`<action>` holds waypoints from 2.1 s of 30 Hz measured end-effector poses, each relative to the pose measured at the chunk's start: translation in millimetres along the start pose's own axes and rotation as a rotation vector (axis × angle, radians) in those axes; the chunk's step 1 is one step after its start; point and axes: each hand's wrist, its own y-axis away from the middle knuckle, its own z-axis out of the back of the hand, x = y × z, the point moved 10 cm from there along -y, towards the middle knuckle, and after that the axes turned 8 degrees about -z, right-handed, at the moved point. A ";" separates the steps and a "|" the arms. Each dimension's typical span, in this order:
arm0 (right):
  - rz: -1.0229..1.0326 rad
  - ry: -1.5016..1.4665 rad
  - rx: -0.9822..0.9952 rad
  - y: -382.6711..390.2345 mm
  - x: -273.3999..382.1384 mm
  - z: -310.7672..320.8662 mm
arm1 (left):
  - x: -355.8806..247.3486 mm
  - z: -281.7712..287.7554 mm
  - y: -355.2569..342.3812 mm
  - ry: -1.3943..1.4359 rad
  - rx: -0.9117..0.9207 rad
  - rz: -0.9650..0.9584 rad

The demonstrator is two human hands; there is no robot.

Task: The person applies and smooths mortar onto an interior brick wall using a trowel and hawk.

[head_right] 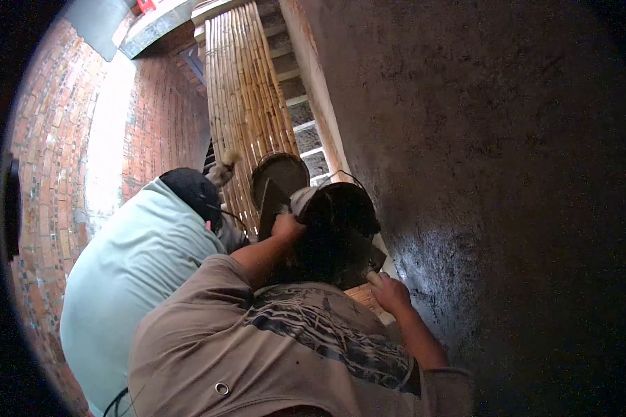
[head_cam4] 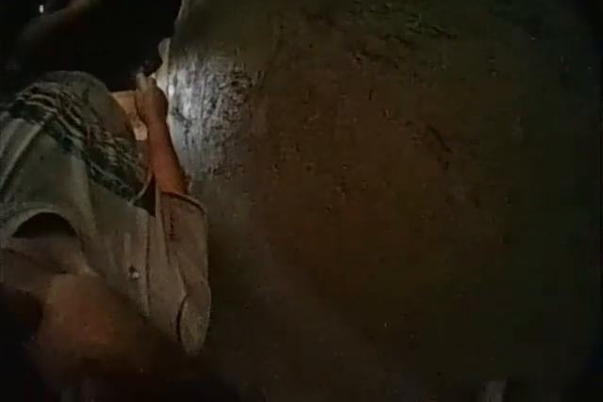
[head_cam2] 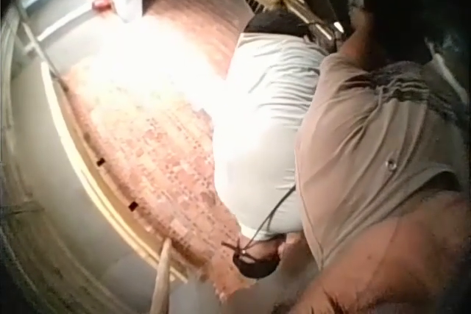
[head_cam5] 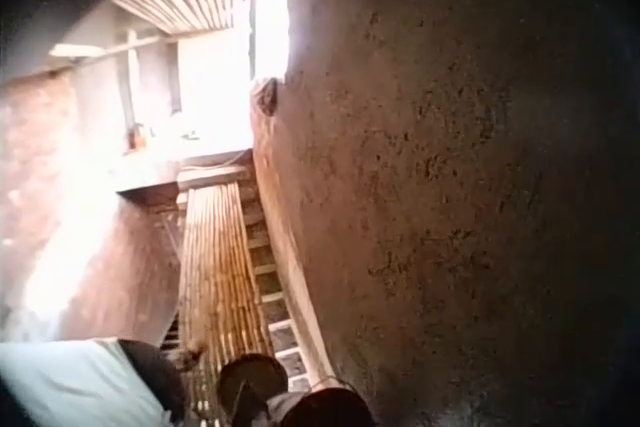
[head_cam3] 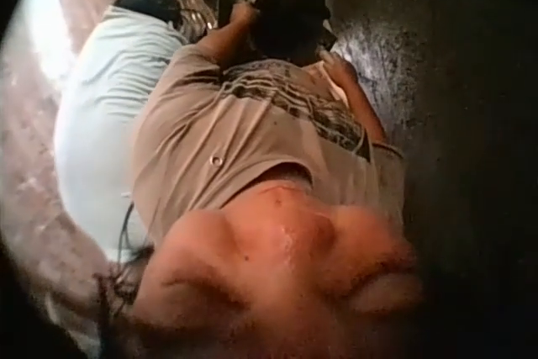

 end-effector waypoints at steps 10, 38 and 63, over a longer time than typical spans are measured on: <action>0.004 -0.022 -0.074 -28.8 -1.4 -4.2 | 19.7 53.9 7.0 -0.006 -0.186 -0.073; 0.543 0.213 -0.453 -25.9 242.3 142.9 | -45.3 282.1 202.5 1.094 -0.472 -0.538; 0.495 -0.596 -0.047 -39.0 141.5 110.1 | -177.2 274.2 292.0 -0.143 -0.643 -0.580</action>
